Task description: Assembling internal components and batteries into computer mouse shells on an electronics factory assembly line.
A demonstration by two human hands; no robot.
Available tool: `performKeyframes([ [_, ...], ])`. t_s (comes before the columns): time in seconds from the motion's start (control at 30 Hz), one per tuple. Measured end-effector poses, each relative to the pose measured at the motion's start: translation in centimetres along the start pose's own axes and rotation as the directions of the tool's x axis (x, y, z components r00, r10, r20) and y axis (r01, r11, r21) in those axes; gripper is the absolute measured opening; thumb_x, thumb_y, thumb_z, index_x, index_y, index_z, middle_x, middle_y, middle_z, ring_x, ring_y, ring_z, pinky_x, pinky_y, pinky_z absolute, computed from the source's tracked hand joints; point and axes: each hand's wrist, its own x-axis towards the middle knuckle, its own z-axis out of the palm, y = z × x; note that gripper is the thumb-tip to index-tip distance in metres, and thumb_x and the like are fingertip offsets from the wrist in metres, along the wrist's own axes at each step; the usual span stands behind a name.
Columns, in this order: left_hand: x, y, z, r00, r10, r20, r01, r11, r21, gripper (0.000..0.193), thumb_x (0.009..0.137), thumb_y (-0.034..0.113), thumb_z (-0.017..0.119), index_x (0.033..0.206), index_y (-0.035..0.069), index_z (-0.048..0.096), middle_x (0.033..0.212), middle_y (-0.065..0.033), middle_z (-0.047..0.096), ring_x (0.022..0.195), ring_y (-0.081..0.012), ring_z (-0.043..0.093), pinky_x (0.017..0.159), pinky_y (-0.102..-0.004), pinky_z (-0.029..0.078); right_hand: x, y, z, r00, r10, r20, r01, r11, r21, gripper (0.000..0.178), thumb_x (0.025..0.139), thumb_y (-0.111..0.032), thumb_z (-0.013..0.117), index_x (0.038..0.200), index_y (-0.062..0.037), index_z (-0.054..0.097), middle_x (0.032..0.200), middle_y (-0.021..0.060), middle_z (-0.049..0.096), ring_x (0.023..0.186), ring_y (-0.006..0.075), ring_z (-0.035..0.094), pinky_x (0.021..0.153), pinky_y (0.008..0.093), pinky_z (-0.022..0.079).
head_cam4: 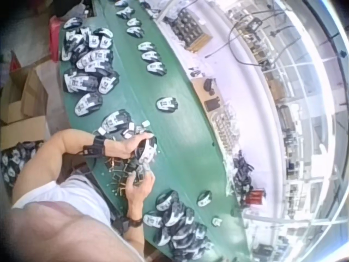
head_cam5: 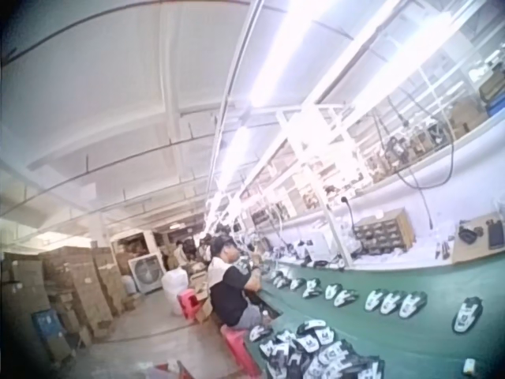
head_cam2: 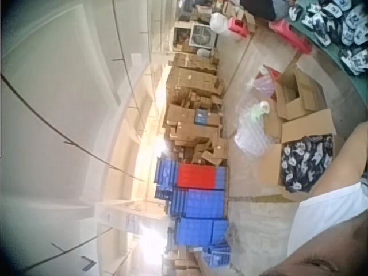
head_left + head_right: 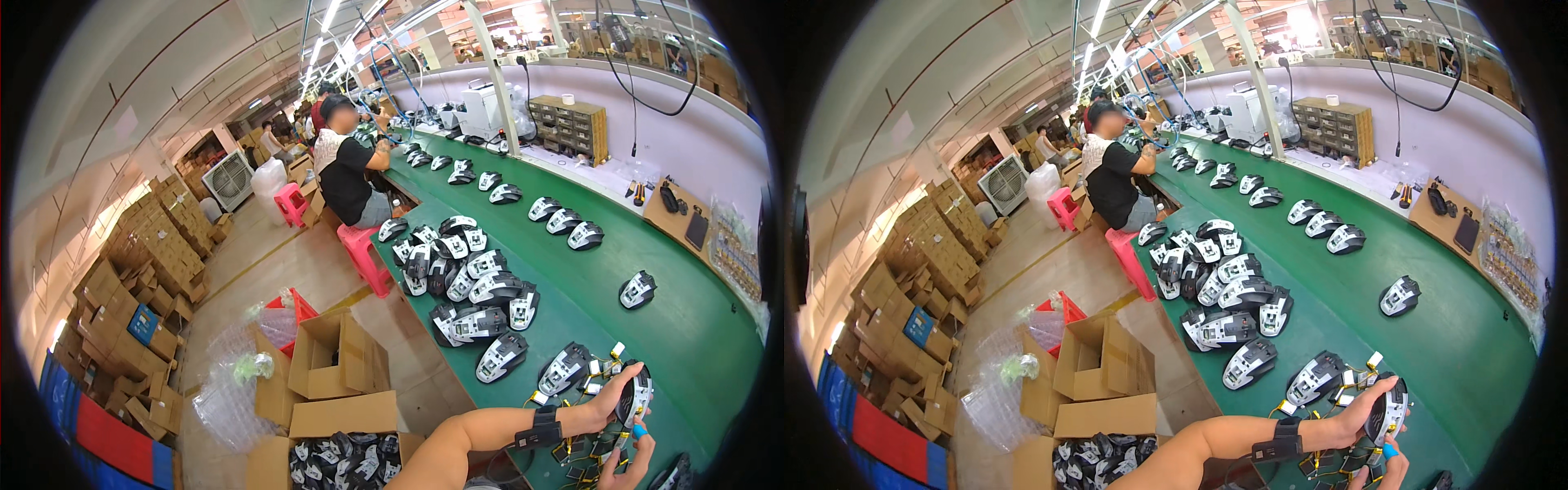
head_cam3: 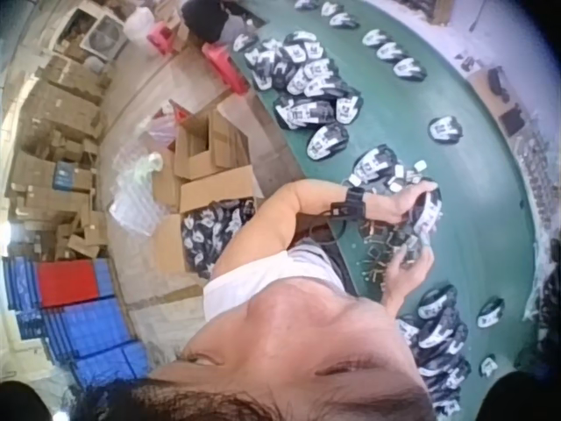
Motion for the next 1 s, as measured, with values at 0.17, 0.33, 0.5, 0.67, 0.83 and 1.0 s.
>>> performKeyframes([
  [0.17, -0.3, -0.5, 0.4, 0.998, 0.047, -0.051, -0.045, 0.998, 0.053, 0.048, 0.088, 0.057, 0.054, 0.095, 0.010, 0.056, 0.082, -0.0048, 0.061, 0.066, -0.0164, 0.064, 0.055, -0.0268, 0.052, 0.1, -0.1, 0.1, 0.998, 0.040, 0.046, -0.040, 0.999, -0.010, 0.037, 0.081, -0.007, 0.066, 0.115, 0.0043, 0.055, 0.103, 0.0231, 0.057, 0.092, 0.0400, 0.056, 0.081, 0.0421, 0.046],
  [0.33, -0.3, -0.9, 1.0, 0.991, 0.127, -0.050, -0.119, 0.983, 0.138, 0.039, 0.091, 0.050, 0.054, 0.092, 0.011, 0.053, 0.074, -0.0019, 0.059, 0.063, -0.0130, 0.062, 0.053, -0.0259, 0.049, 0.2, 0.0, -0.4, 0.987, 0.133, 0.087, -0.136, 0.990, 0.022, 0.037, 0.081, -0.008, 0.068, 0.115, 0.0027, 0.056, 0.096, 0.0176, 0.060, 0.080, 0.0300, 0.059, 0.070, 0.0363, 0.048],
  [0.5, 0.0, -1.8, -0.3, 0.998, 0.034, 0.059, -0.043, 0.987, 0.155, 0.043, 0.090, 0.052, 0.054, 0.098, 0.009, 0.051, 0.082, -0.0068, 0.060, 0.069, -0.0155, 0.063, 0.059, -0.0285, 0.052, -0.2, 1.0, -0.2, 0.997, 0.057, 0.043, -0.058, 0.998, 0.025, 0.035, 0.082, -0.007, 0.068, 0.114, 0.0018, 0.058, 0.091, 0.0138, 0.062, 0.073, 0.0230, 0.059, 0.065, 0.0315, 0.048],
  [0.67, 0.2, -0.1, -0.2, 0.998, 0.034, 0.048, -0.042, 0.986, 0.159, 0.048, 0.089, 0.055, 0.054, 0.100, 0.008, 0.054, 0.088, -0.0078, 0.062, 0.073, -0.0168, 0.065, 0.060, -0.0296, 0.053, -0.3, 0.7, 0.0, 0.993, 0.114, 0.037, -0.117, 0.989, 0.091, 0.035, 0.083, -0.005, 0.065, 0.117, 0.0018, 0.058, 0.091, 0.0128, 0.062, 0.076, 0.0212, 0.061, 0.068, 0.0297, 0.050],
  [0.83, 0.7, 0.3, -0.6, 0.999, -0.011, 0.050, 0.003, 0.988, 0.154, 0.055, 0.088, 0.059, 0.052, 0.104, 0.007, 0.057, 0.088, -0.0066, 0.063, 0.072, -0.0178, 0.065, 0.061, -0.0289, 0.054, 0.9, -0.4, -1.0, 0.995, 0.070, 0.078, -0.073, 0.997, 0.037, 0.034, 0.085, -0.008, 0.065, 0.117, 0.0021, 0.058, 0.098, 0.0157, 0.063, 0.083, 0.0233, 0.062, 0.074, 0.0314, 0.050],
  [1.0, 1.5, 1.7, 0.0, 0.999, -0.044, 0.001, 0.042, 0.963, 0.268, 0.053, 0.088, 0.059, 0.051, 0.100, 0.008, 0.059, 0.089, -0.0068, 0.064, 0.072, -0.0165, 0.065, 0.061, -0.0289, 0.054, 1.2, 0.9, -1.3, 1.000, 0.028, 0.013, -0.028, 1.000, 0.009, 0.033, 0.085, -0.009, 0.065, 0.116, 0.0010, 0.059, 0.106, 0.0183, 0.063, 0.092, 0.0285, 0.061, 0.084, 0.0365, 0.047],
])
